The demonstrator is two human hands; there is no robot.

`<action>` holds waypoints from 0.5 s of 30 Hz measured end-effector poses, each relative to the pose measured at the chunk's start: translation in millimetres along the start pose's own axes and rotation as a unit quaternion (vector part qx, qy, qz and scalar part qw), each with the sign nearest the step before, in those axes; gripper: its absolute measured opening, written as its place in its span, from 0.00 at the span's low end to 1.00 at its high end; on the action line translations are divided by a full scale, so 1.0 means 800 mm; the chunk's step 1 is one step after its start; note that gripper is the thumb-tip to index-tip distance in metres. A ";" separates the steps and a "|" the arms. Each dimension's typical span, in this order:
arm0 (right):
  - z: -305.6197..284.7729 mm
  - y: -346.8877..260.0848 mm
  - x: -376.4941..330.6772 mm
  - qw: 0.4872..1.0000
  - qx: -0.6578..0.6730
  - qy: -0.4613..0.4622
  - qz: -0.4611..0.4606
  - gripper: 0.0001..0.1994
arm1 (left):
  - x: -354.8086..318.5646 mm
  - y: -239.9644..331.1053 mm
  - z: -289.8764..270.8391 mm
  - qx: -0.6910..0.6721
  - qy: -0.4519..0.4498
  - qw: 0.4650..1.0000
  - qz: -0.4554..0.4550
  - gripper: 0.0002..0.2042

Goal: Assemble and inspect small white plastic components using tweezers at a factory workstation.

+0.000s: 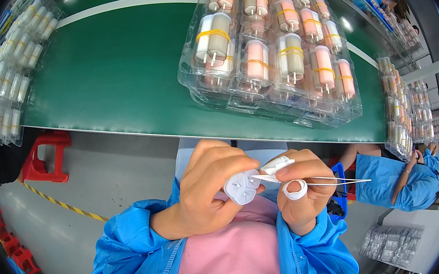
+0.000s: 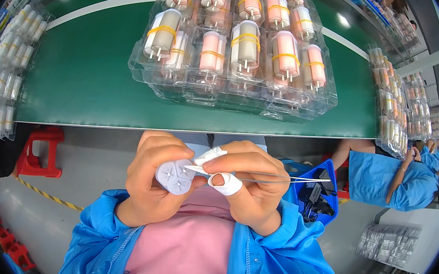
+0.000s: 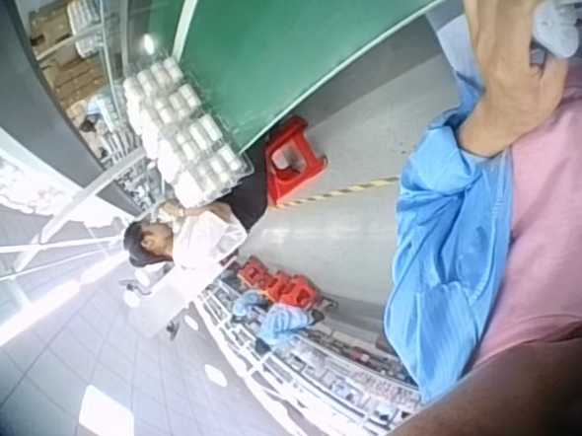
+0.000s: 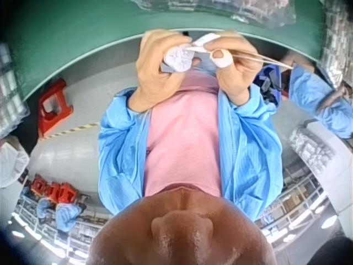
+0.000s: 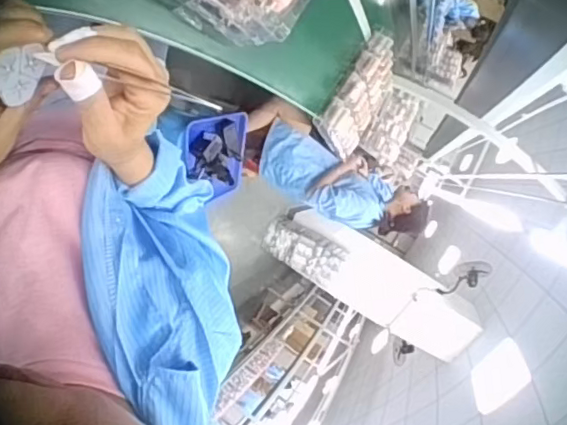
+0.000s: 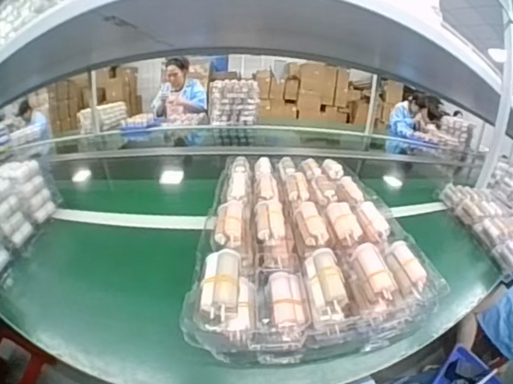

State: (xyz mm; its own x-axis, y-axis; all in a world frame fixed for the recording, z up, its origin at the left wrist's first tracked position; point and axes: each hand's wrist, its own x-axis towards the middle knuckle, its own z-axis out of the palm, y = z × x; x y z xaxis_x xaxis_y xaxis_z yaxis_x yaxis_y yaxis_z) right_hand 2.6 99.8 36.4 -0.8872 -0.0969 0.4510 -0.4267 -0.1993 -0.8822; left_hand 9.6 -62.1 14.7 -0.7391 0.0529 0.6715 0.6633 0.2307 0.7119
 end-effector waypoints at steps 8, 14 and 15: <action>-0.001 0.001 -0.002 1.000 -0.009 0.007 -0.001 0.06 | 0.000 0.002 0.002 -0.003 0.008 1.000 -0.008 0.20; -0.001 0.001 0.000 1.000 -0.005 -0.001 -0.013 0.05 | -0.002 0.002 0.001 -0.011 -0.011 1.000 -0.013 0.20; -0.002 0.001 -0.004 1.000 -0.007 0.006 -0.011 0.05 | -0.002 0.002 0.000 -0.010 -0.024 1.000 -0.012 0.21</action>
State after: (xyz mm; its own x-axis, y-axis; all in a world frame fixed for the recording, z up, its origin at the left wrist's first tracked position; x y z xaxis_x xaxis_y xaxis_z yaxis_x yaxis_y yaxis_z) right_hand 4.8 101.7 34.2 -0.8794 -0.0800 0.4694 -0.4492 -0.1878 -0.8735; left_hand 11.6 -61.8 14.6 -0.7587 0.0937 0.6447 0.6479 0.2122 0.7316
